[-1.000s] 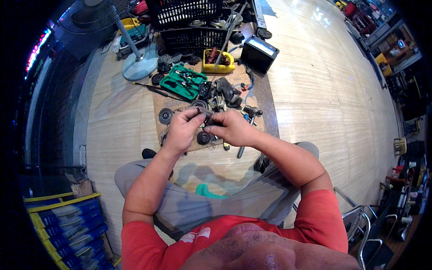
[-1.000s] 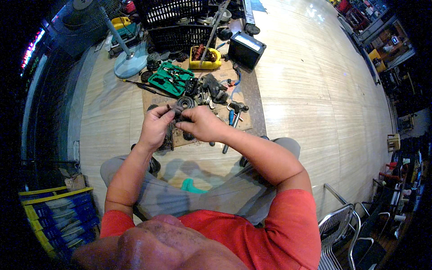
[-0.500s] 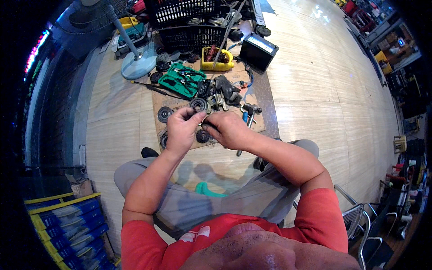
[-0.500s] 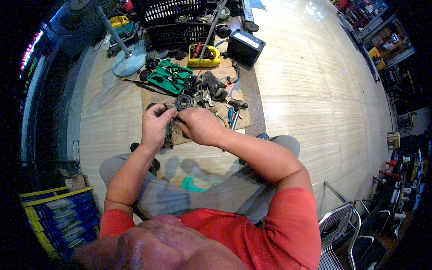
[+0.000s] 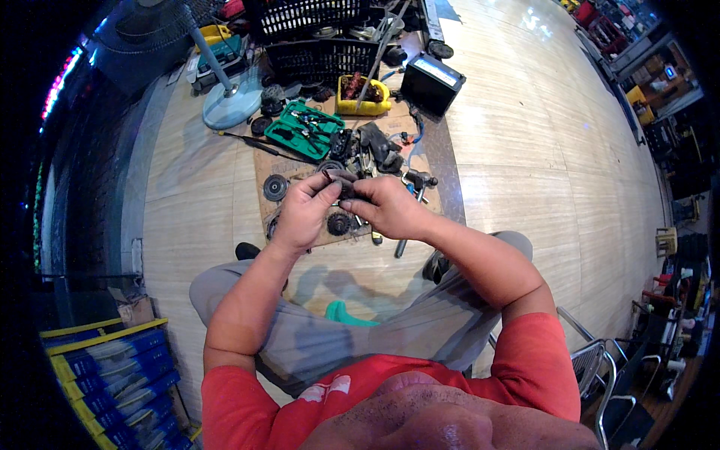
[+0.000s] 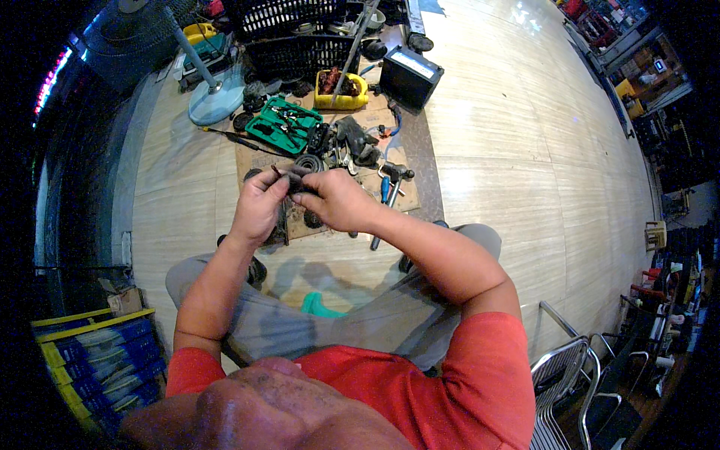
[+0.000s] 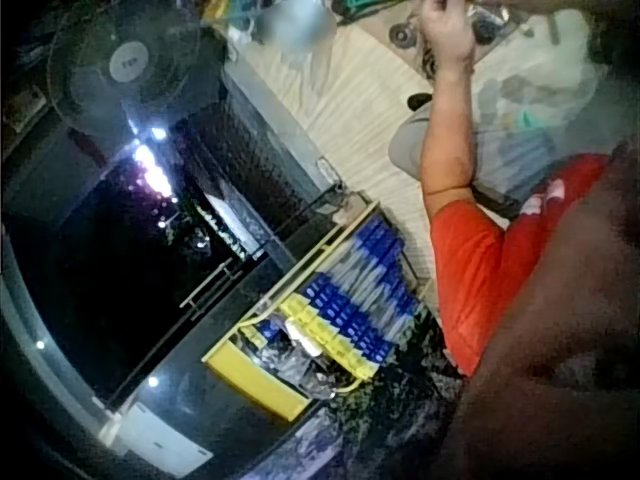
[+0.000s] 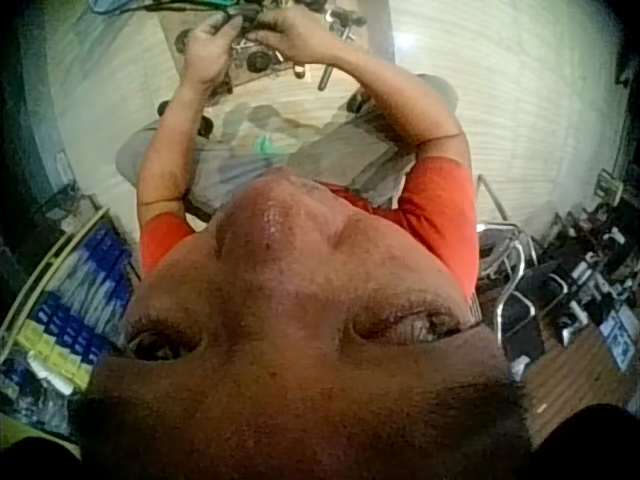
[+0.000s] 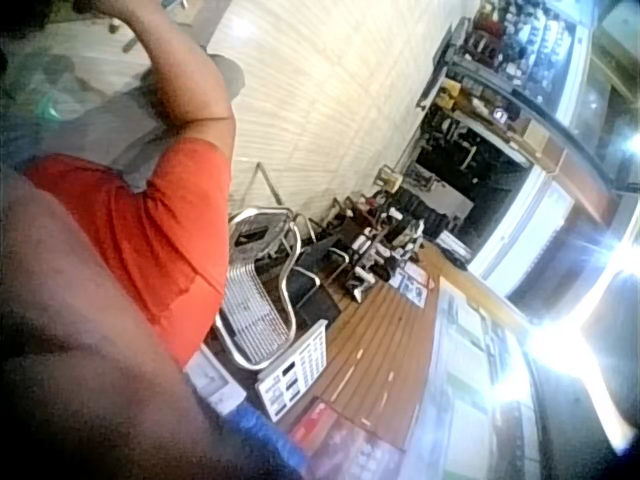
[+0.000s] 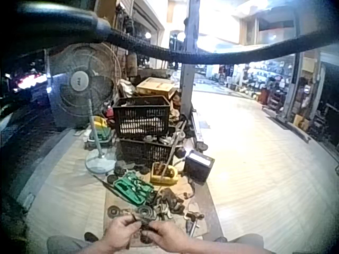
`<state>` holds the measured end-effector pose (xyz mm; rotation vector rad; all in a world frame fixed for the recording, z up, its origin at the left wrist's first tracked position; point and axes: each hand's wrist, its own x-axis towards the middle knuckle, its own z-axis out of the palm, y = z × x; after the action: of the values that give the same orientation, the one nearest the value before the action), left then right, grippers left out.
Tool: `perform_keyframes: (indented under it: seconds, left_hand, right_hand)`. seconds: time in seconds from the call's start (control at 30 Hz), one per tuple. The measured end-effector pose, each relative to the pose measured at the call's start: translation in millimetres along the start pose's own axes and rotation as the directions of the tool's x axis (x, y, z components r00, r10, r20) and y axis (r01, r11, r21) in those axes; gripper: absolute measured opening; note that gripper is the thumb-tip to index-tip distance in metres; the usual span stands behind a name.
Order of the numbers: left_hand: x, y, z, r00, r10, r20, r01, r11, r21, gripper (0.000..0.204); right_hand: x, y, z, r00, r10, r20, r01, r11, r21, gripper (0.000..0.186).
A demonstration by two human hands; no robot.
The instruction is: The person handles and turns over various metal gears and a circular mechanical housing assembly by hand.
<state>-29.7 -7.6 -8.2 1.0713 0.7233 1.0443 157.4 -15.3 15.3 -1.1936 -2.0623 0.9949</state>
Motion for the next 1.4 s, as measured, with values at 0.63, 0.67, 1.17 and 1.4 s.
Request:
perform_keyframes:
  seconds: [0.63,0.67,1.17,1.4]
  left_hand:
    - [-2,-2,1,0.984,0.043,-0.17,-0.002,0.972,0.233,0.009]
    - [-2,-3,1,0.983,0.051,-0.176,-0.005,0.968,0.252,0.01]
    - [-1,-6,3,0.99,-0.016,-0.143,0.04,0.985,0.166,0.01]
    - [-1,0,-1,0.998,0.002,-0.07,0.01,0.984,0.179,0.014]
  right_hand:
    - [-4,-2,10,0.989,-0.133,-0.063,0.113,0.962,-0.248,0.021]
    - [-4,-2,10,0.99,-0.132,-0.052,0.115,0.962,-0.248,0.02]
    - [-3,5,12,0.987,-0.148,-0.068,0.127,0.961,-0.246,0.02]
    - [0,4,4,0.992,-0.112,-0.05,0.099,0.971,-0.216,0.023]
